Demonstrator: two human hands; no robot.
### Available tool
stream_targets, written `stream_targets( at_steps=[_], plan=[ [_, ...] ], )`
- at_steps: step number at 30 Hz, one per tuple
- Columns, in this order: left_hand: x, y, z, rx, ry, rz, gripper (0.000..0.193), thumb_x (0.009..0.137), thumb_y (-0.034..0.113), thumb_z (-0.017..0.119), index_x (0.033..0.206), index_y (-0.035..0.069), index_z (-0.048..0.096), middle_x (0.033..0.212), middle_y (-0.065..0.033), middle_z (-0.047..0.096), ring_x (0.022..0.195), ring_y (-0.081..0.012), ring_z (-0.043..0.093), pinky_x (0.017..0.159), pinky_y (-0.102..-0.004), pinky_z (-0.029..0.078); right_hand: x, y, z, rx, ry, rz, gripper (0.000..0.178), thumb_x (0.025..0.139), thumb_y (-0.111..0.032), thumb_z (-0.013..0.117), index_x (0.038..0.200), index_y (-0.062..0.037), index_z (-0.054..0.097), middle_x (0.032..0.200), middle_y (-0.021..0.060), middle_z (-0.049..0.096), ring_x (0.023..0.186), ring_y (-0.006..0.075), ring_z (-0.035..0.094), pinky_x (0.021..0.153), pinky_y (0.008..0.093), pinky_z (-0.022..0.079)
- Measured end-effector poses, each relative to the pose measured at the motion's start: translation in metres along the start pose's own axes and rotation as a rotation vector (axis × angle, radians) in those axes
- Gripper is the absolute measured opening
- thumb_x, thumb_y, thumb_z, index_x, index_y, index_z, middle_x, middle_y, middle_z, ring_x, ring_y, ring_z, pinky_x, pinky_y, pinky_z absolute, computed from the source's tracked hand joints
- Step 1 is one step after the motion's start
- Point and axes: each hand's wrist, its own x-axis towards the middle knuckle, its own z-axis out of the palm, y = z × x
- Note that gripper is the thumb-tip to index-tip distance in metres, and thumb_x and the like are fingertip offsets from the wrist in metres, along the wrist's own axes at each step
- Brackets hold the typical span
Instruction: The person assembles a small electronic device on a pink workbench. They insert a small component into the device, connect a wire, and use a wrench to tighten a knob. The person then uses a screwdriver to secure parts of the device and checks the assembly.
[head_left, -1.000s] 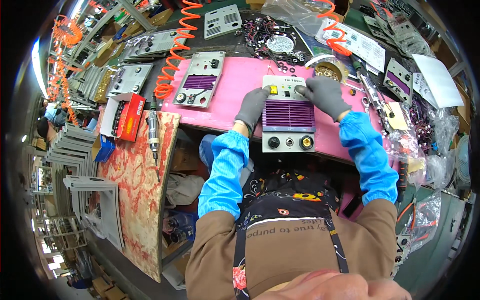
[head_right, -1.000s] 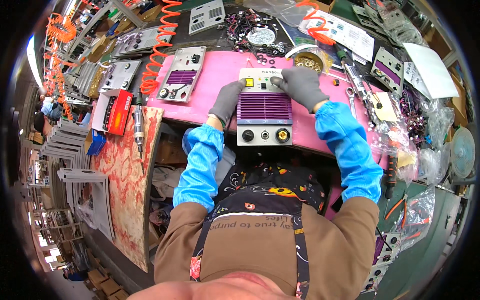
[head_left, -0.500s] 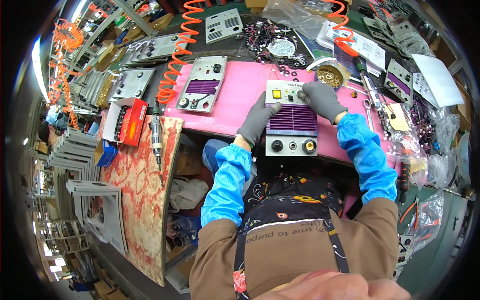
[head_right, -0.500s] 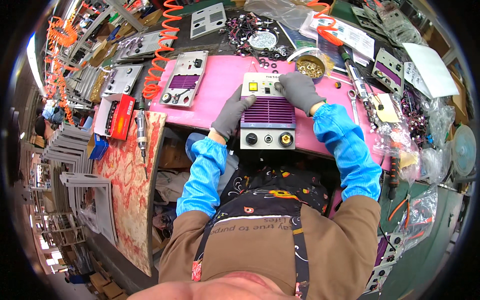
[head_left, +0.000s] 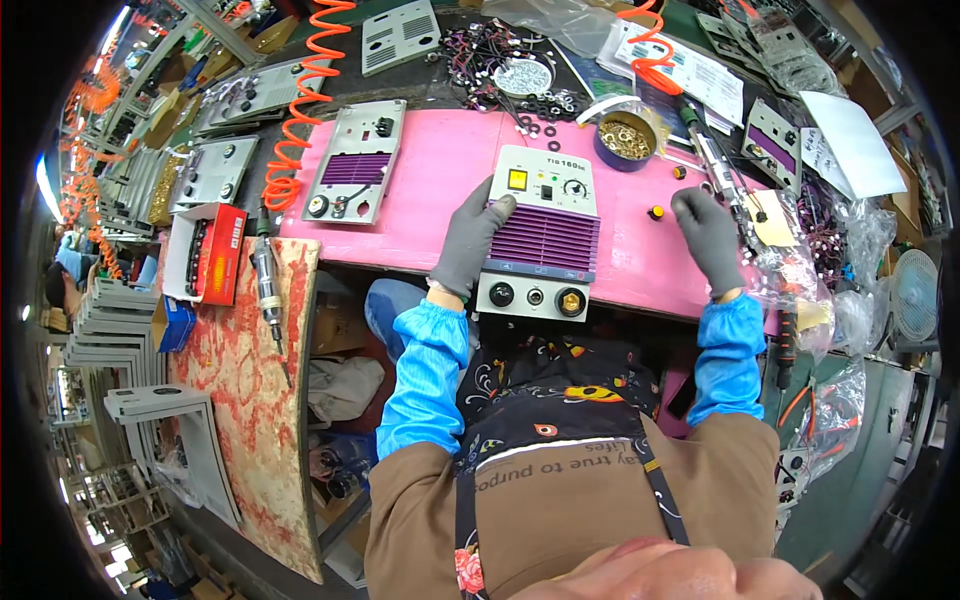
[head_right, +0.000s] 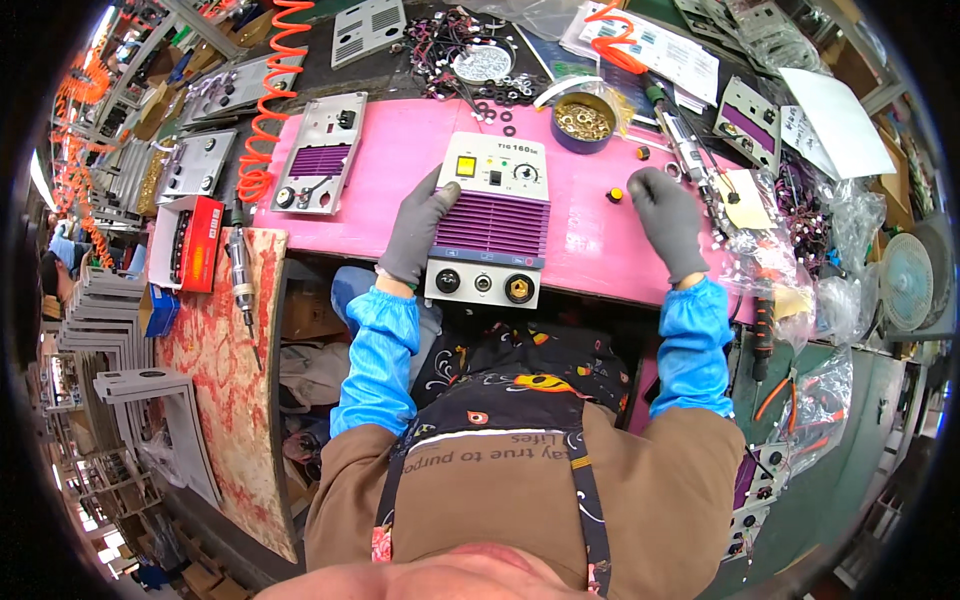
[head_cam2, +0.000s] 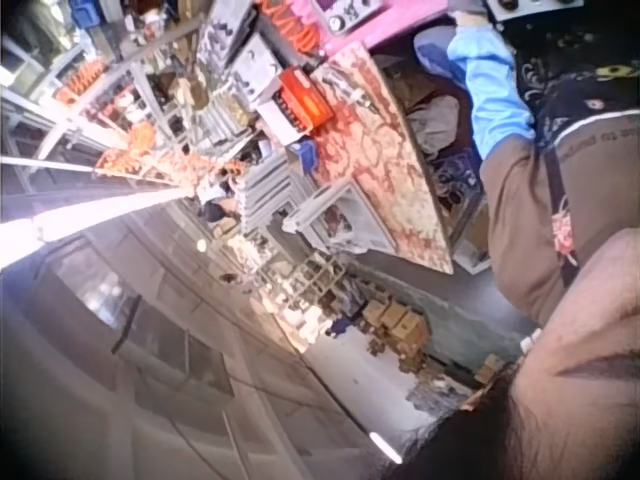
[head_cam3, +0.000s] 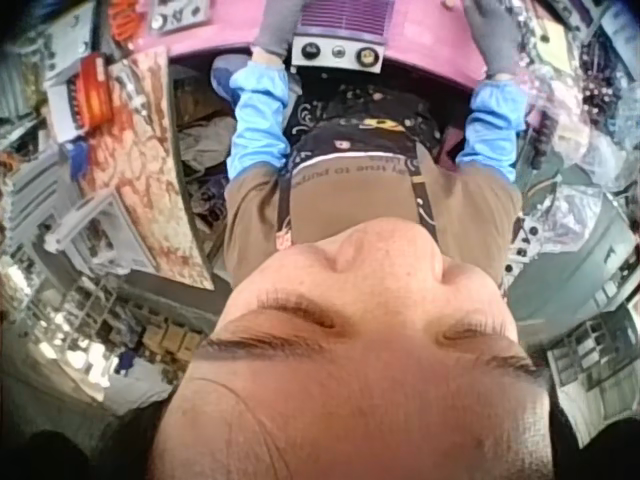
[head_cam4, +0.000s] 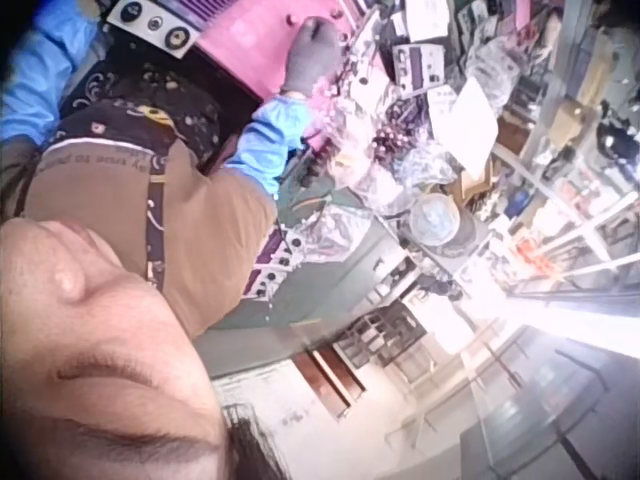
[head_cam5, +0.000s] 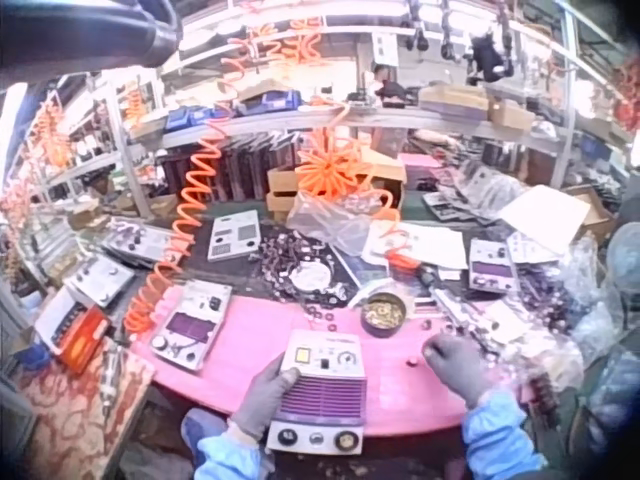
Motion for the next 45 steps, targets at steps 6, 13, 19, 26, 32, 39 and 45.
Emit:
stream_targets(
  at_steps=[6,13,19,26,32,39,45],
  plan=[
    [-0.001,0.0,0.001,0.025,0.019,-0.013,0.048,0.097,0.02,0.059,0.139,-0.002,0.049,0.124,-0.0107,0.062,0.114,-0.0164,0.056,0.1,-0.0295,0.043,-0.007,0.0,0.013,-0.079,-0.081,-0.119,0.04,0.082,-0.011,0.067,0.122,-0.0107,0.06,0.098,0.0113,0.062,0.087,0.0272,0.062,0.078,0.037,0.05],
    [0.002,-0.006,-0.001,-0.013,0.003,-0.01,0.046,0.097,0.018,0.058,0.138,-0.002,0.05,0.123,-0.0104,0.063,0.112,-0.0159,0.056,0.099,-0.0292,0.043,0.017,-0.02,0.023,0.088,-0.287,-0.139,0.027,0.083,-0.005,0.066,0.11,-0.0044,0.065,0.095,0.0139,0.063,0.089,0.0313,0.063,0.078,0.0382,0.051],
    [0.003,-0.001,0.001,-0.017,-0.007,-0.046,0.044,0.097,0.016,0.057,0.137,-0.001,0.051,0.121,-0.0101,0.064,0.11,-0.0151,0.057,0.098,-0.0289,0.044,0.05,-0.059,0.049,0.356,-0.398,-0.297,0.028,0.082,-0.003,0.066,0.11,-0.003,0.064,0.099,0.0144,0.065,0.089,0.0287,0.065,0.08,0.0363,0.051],
    [0.003,0.0,0.001,-0.009,-0.002,-0.047,0.045,0.097,0.016,0.057,0.138,-0.002,0.051,0.121,-0.0105,0.064,0.109,-0.0151,0.058,0.097,-0.0289,0.045,0.071,-0.078,0.056,0.234,-0.553,-0.288,0.033,0.078,0.006,0.066,0.111,0.0,0.064,0.098,0.0111,0.066,0.09,0.0202,0.066,0.083,0.0323,0.052],
    [0.005,-0.004,-0.001,-0.029,0.002,-0.056,0.046,0.097,0.017,0.058,0.138,-0.002,0.05,0.12,-0.0114,0.063,0.109,-0.0157,0.058,0.096,-0.0291,0.046,0.072,-0.08,0.058,0.23,-0.553,-0.299,0.024,0.08,-0.002,0.068,0.104,-0.0044,0.067,0.091,0.013,0.067,0.081,0.0267,0.066,0.074,0.0371,0.052],
    [0.005,-0.001,0.0,-0.009,-0.002,-0.073,0.048,0.097,0.017,0.058,0.139,-0.003,0.048,0.121,-0.0121,0.063,0.11,-0.0166,0.058,0.097,-0.0294,0.045,0.078,-0.08,0.06,0.145,-0.524,-0.375,0.023,0.078,-0.004,0.069,0.101,-0.0043,0.067,0.086,0.0143,0.066,0.079,0.0293,0.066,0.072,0.0375,0.051],
    [0.004,0.004,0.002,-0.013,0.007,-0.071,0.048,0.097,0.017,0.058,0.139,-0.003,0.048,0.122,-0.0133,0.063,0.11,-0.0168,0.058,0.096,-0.0297,0.046,0.083,-0.089,0.055,0.091,-0.608,-0.32,0.025,0.076,-0.001,0.07,0.101,-0.0022,0.067,0.088,0.0131,0.067,0.081,0.0264,0.066,0.074,0.036,0.052]
  ],
)
